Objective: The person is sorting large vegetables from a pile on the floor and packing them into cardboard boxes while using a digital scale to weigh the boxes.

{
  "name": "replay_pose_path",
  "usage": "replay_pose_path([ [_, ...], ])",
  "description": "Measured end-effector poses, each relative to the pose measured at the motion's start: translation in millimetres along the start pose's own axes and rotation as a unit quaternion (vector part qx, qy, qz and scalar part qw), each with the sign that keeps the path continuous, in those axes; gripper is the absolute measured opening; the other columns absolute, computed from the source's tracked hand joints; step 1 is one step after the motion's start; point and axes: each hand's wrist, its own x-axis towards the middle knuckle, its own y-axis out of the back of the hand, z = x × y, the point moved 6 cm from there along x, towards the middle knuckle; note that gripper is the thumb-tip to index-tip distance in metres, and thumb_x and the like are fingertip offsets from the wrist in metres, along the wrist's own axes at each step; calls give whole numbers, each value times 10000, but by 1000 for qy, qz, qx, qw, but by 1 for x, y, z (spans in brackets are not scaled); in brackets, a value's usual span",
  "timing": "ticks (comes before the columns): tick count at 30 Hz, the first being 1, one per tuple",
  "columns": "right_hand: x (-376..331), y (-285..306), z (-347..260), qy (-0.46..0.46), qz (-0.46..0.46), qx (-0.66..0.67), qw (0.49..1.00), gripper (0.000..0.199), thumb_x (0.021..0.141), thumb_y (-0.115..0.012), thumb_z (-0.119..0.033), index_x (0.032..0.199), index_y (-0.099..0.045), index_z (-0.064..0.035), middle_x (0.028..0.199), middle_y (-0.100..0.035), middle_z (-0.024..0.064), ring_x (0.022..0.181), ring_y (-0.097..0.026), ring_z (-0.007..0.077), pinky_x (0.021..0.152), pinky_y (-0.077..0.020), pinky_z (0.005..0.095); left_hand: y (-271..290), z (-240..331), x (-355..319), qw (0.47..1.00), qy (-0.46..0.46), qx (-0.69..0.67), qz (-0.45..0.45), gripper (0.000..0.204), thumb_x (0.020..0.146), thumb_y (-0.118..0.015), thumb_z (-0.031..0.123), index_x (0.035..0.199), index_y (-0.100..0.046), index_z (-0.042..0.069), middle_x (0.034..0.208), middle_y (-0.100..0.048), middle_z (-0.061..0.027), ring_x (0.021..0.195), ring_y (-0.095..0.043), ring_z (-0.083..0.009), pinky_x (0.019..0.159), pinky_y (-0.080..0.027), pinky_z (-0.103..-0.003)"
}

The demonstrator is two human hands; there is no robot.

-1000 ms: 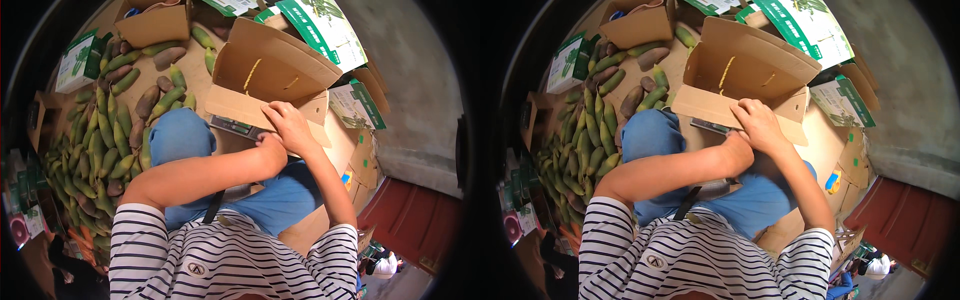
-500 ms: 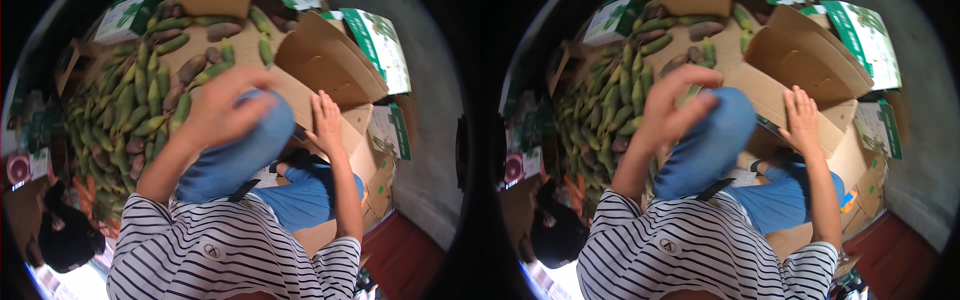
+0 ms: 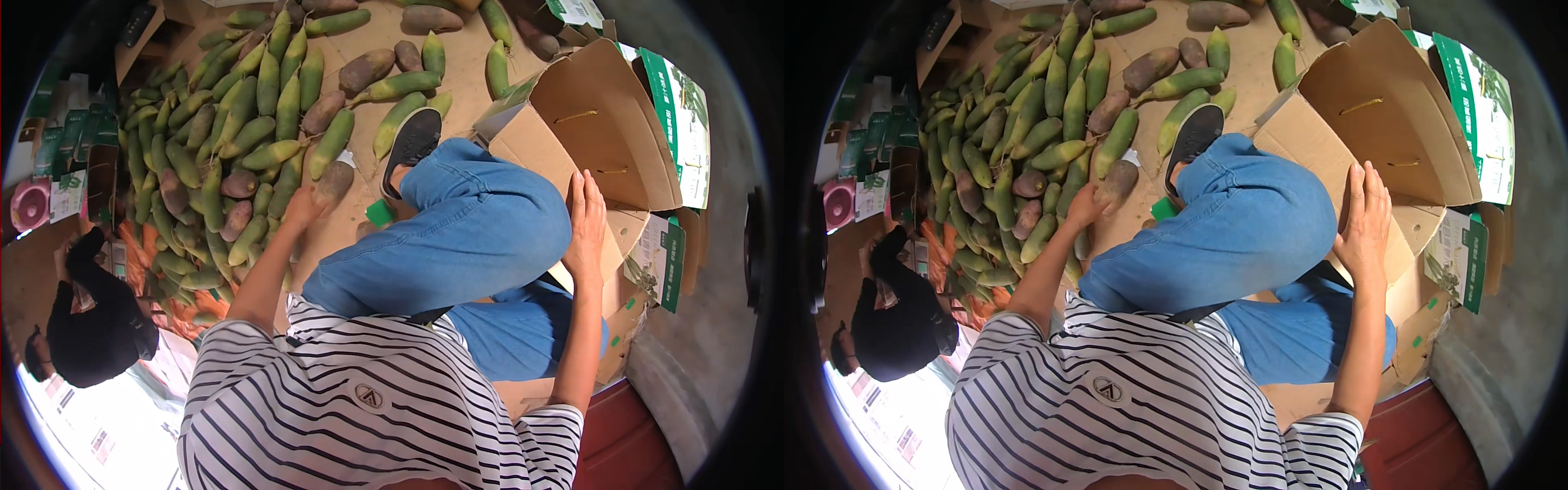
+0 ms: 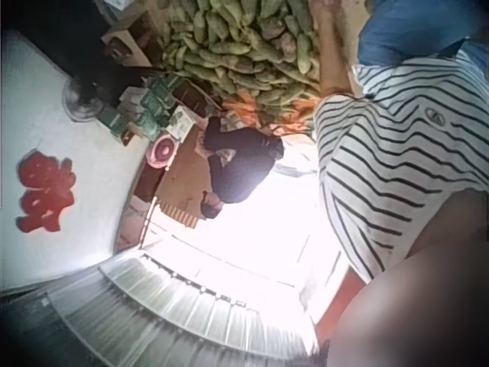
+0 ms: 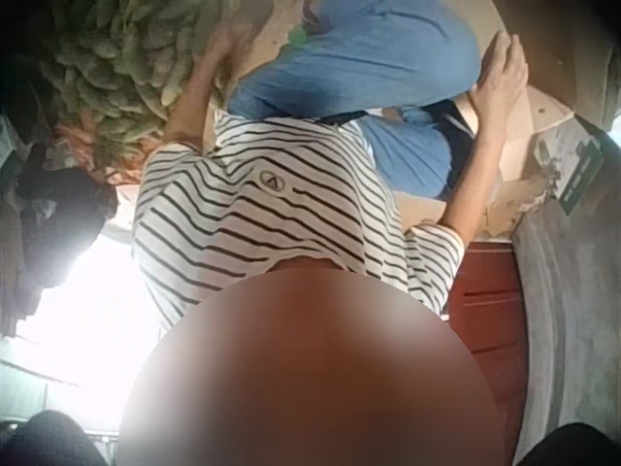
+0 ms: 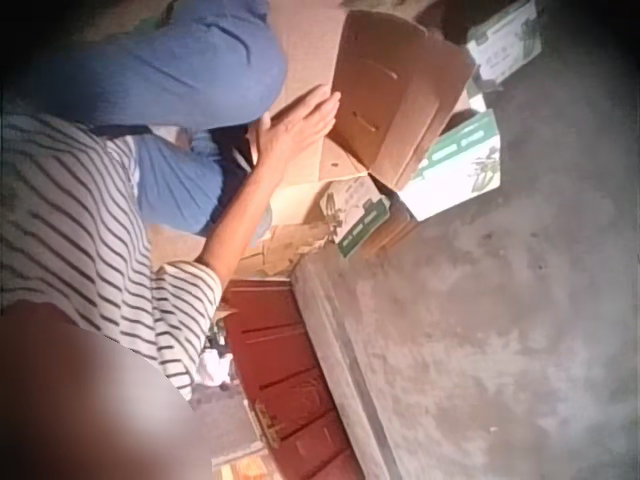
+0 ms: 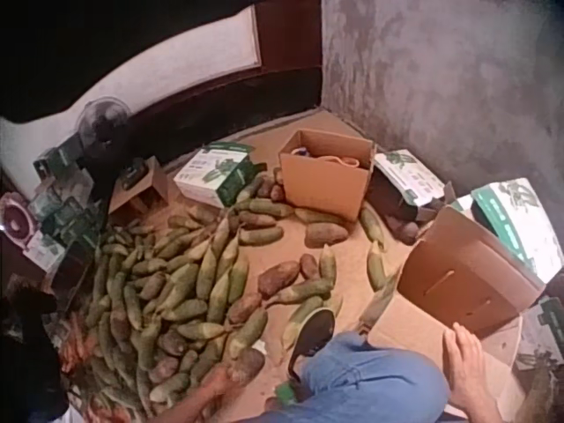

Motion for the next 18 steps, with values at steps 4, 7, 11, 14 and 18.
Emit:
replay_pose_path([
  [4,-1,0,3,21,12,5,1000,843,702,-674,-229,1439,-307,-48,1465,-316,201,1343,-322,360,1109,-247,476,-38,4,38,999,-3,39,15,717,679,-781,403,1168,-525,-54,1185,-574,-261,1121,-562,-368,938,-453,-416],
  [7,10,2,-5,38,-10,37,999,911,639,-738,-189,1427,-309,-29,1473,-298,199,1347,-309,365,1112,-252,475,-59,-35,58,997,69,5,-18,870,605,-828,450,1213,-493,-73,1219,-557,-275,1134,-565,-358,960,-451,-407],
  [11,4,7,1,-1,-55,41,998,1078,525,-852,-165,1442,-291,-85,1482,-285,160,1356,-303,337,1128,-252,470,-59,-12,46,984,99,-140,-47,882,589,-840,428,1239,-504,-65,1185,-587,-259,1083,-595,-348,922,-474,-395],
  [14,-1,7,8,-15,-55,47,997,1035,565,-839,-161,1444,-295,-108,1479,-286,147,1360,-299,325,1131,-250,465,-41,28,23,956,53,-277,-78,762,663,-807,360,1232,-519,-56,1158,-609,-201,1070,-594,-291,918,-459,-359],
  [18,-1,5,11,-8,-44,48,998,1002,609,-823,-190,1449,-284,-104,1475,-290,146,1359,-298,317,1135,-243,464,16,102,0,935,-30,-347,-65,626,755,-757,244,1261,-505,-27,1171,-598,-136,1070,-564,-223,927,-427,-330],
])
